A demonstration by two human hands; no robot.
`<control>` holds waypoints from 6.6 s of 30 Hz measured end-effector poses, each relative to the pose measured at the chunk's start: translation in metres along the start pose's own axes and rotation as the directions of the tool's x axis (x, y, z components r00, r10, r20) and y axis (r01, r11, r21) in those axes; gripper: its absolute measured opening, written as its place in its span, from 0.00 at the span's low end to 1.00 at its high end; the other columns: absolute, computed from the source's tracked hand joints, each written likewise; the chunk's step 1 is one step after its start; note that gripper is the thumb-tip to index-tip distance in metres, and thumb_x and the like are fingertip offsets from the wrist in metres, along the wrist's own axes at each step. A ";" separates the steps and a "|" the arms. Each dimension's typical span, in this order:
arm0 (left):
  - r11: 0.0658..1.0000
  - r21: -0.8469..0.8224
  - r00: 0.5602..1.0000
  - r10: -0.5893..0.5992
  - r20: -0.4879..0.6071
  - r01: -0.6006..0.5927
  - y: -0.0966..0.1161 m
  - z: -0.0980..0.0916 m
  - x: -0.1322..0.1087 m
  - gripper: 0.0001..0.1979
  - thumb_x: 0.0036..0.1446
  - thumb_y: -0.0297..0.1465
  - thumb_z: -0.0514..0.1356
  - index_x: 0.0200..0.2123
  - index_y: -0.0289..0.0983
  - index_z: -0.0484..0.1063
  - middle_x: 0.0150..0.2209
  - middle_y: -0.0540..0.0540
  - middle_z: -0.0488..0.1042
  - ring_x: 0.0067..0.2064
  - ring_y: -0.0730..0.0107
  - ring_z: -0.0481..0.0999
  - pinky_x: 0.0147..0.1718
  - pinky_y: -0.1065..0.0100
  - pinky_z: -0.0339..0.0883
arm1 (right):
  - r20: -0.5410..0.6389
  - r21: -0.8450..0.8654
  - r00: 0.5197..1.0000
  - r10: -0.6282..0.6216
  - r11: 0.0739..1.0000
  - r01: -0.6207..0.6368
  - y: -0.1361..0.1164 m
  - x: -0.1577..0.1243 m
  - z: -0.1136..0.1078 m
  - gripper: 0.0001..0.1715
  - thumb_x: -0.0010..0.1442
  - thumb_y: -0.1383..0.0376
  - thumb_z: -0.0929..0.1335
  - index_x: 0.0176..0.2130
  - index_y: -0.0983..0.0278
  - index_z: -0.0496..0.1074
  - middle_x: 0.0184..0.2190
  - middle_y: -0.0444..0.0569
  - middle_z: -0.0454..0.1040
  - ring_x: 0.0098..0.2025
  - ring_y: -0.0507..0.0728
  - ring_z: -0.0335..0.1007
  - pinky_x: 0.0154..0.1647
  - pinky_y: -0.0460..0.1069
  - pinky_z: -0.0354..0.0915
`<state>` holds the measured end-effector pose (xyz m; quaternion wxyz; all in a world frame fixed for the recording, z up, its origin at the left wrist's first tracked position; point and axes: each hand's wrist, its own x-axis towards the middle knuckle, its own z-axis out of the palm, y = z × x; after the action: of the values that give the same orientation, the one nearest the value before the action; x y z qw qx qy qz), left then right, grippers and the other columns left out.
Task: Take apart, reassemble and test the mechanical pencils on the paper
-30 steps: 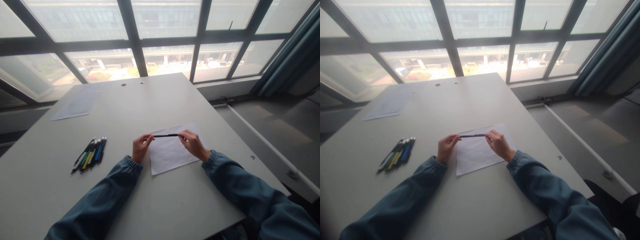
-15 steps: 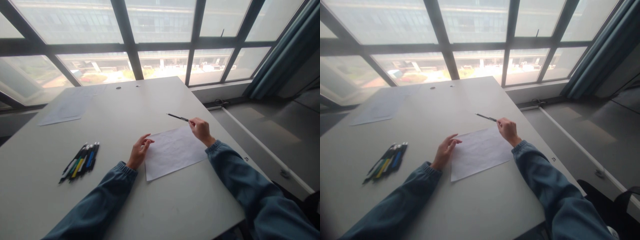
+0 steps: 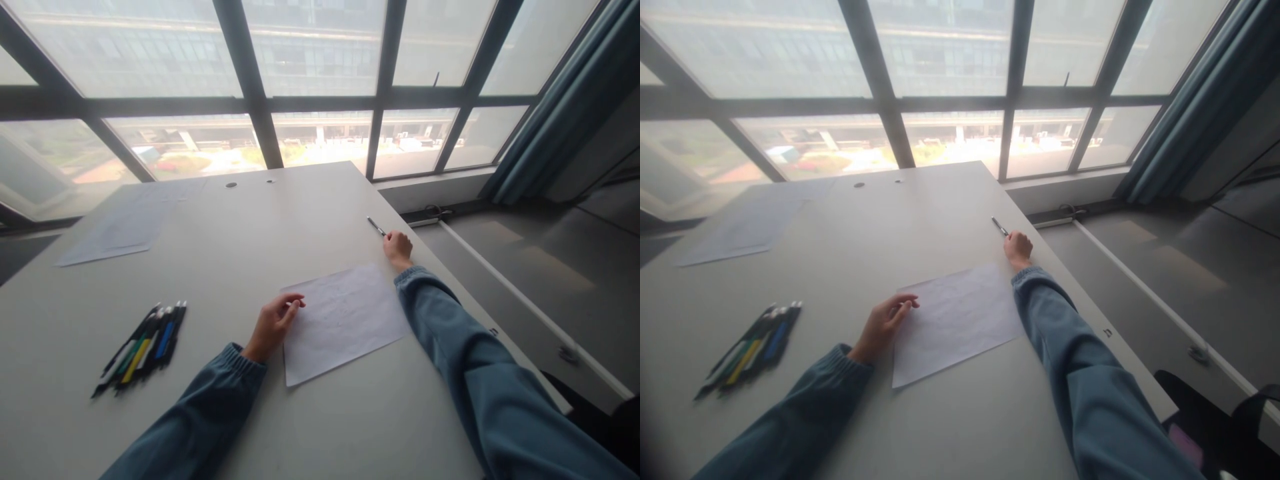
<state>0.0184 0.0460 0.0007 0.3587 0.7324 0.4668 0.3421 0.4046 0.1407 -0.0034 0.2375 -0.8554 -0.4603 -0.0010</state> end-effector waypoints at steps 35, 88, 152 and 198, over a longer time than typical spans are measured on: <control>0.993 0.077 0.993 0.087 0.076 -0.092 0.002 -0.001 0.001 0.15 0.65 0.41 0.57 0.41 0.39 0.80 0.38 0.44 0.82 0.42 0.61 0.80 0.45 0.62 0.72 | 0.078 -0.011 0.993 -0.093 0.995 0.095 0.005 -0.001 0.005 0.15 0.67 0.59 0.66 0.42 0.63 0.80 0.41 0.57 0.82 0.44 0.59 0.77 0.45 0.49 0.65; 0.353 0.688 0.769 -0.192 -0.610 0.634 -0.068 -0.148 -0.031 0.12 0.60 0.35 0.56 0.41 0.35 0.74 0.48 0.31 0.74 0.53 0.41 0.68 0.50 0.45 0.56 | 0.090 0.627 0.535 -0.840 0.466 0.625 -0.001 -0.122 -0.021 0.16 0.66 0.58 0.66 0.29 0.61 0.75 0.26 0.47 0.74 0.26 0.54 0.63 0.29 0.50 0.61; 0.988 -0.073 0.940 0.108 -0.323 -0.139 -0.001 0.006 -0.010 0.10 0.58 0.37 0.68 0.41 0.41 0.83 0.39 0.45 0.83 0.38 0.65 0.80 0.41 0.63 0.75 | 0.207 0.920 0.885 -0.416 0.392 -0.031 -0.029 -0.164 -0.028 0.17 0.54 0.54 0.76 0.36 0.64 0.78 0.27 0.48 0.79 0.30 0.55 0.75 0.33 0.51 0.72; 0.985 -0.108 0.950 0.097 -0.297 -0.134 0.003 0.004 -0.008 0.09 0.59 0.37 0.66 0.40 0.40 0.82 0.38 0.44 0.80 0.38 0.68 0.78 0.34 0.69 0.70 | 0.173 0.914 0.895 -0.412 0.407 0.010 -0.029 -0.165 -0.023 0.17 0.56 0.53 0.74 0.35 0.63 0.77 0.29 0.48 0.78 0.29 0.55 0.73 0.33 0.51 0.71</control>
<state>0.0210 0.0369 0.0000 0.3113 0.6759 0.4482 0.4954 0.2916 0.0144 -0.0073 0.5592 -0.5138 -0.5321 0.3744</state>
